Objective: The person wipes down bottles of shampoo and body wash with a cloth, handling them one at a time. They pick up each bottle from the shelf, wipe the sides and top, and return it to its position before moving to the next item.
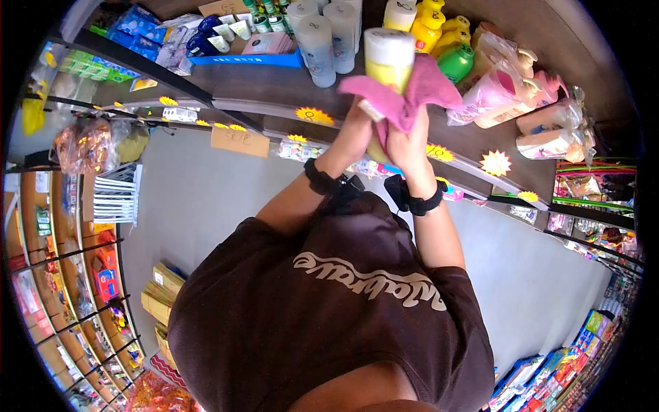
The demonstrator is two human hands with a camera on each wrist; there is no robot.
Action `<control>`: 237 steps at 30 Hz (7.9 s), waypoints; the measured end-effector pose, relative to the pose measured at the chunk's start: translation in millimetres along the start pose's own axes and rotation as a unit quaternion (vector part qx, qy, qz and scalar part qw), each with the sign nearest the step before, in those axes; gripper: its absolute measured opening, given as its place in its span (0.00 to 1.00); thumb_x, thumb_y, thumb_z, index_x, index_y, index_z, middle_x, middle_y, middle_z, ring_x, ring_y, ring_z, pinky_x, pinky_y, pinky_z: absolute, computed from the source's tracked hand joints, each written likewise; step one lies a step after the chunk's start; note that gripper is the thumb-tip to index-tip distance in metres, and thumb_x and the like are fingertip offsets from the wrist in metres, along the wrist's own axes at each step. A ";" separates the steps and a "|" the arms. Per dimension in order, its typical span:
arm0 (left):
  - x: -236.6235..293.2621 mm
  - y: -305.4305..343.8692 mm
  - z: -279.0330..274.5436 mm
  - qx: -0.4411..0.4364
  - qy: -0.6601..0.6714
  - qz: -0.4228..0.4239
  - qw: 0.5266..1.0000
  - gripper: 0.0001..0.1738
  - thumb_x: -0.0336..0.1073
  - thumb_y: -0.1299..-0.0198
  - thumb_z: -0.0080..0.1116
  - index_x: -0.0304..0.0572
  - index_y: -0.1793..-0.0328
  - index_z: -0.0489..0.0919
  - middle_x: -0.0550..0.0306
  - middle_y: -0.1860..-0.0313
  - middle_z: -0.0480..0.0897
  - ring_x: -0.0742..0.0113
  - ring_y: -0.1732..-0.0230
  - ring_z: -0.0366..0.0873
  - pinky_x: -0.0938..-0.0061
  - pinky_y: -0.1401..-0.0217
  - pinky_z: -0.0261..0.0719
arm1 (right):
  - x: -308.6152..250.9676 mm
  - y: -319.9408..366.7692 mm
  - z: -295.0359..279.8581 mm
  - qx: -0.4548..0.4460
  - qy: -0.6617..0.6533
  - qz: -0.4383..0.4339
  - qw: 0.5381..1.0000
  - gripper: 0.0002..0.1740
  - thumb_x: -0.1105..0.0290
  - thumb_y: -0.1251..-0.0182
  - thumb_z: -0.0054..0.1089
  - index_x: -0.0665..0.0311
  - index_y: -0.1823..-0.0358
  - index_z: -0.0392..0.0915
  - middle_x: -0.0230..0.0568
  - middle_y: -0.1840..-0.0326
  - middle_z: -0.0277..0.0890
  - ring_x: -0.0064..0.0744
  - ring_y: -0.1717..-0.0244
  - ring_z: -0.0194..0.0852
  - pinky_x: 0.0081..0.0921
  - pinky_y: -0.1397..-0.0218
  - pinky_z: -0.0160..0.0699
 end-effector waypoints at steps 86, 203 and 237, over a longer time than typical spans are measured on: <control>64.6 40.5 17.2 -0.022 -0.320 0.060 0.945 0.32 0.39 0.51 0.63 0.38 0.40 0.64 0.52 0.46 0.70 0.61 0.45 0.67 0.70 0.44 0.64 | -62.1 8.5 -13.3 0.024 -0.223 -0.018 0.974 0.22 0.69 0.44 0.56 0.69 0.48 0.68 0.43 0.48 0.69 0.35 0.47 0.67 0.30 0.44 0.64; 109.6 6.8 39.2 0.059 0.032 0.089 0.994 0.19 0.35 0.34 0.42 0.38 0.38 0.61 0.55 0.45 0.70 0.66 0.45 0.69 0.69 0.42 0.68 | -34.4 27.2 -12.3 -0.107 -0.150 0.059 0.981 0.30 0.72 0.48 0.60 0.69 0.42 0.63 0.49 0.44 0.66 0.42 0.40 0.63 0.32 0.38 0.59; 71.7 49.9 4.6 -0.139 -0.386 0.028 0.912 0.49 0.44 0.55 0.66 0.36 0.31 0.51 0.41 0.44 0.71 0.52 0.46 0.73 0.67 0.43 0.68 | -26.1 10.8 -14.5 0.161 -0.257 0.182 0.935 0.13 0.75 0.40 0.50 0.70 0.54 0.70 0.39 0.55 0.73 0.32 0.52 0.70 0.30 0.46 0.67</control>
Point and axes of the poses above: each hand's wrist, its own y-axis away from the middle knuckle, its own z-axis out of the palm, x = y × z, the point moved 2 cm from there along -y, towards the middle knuckle
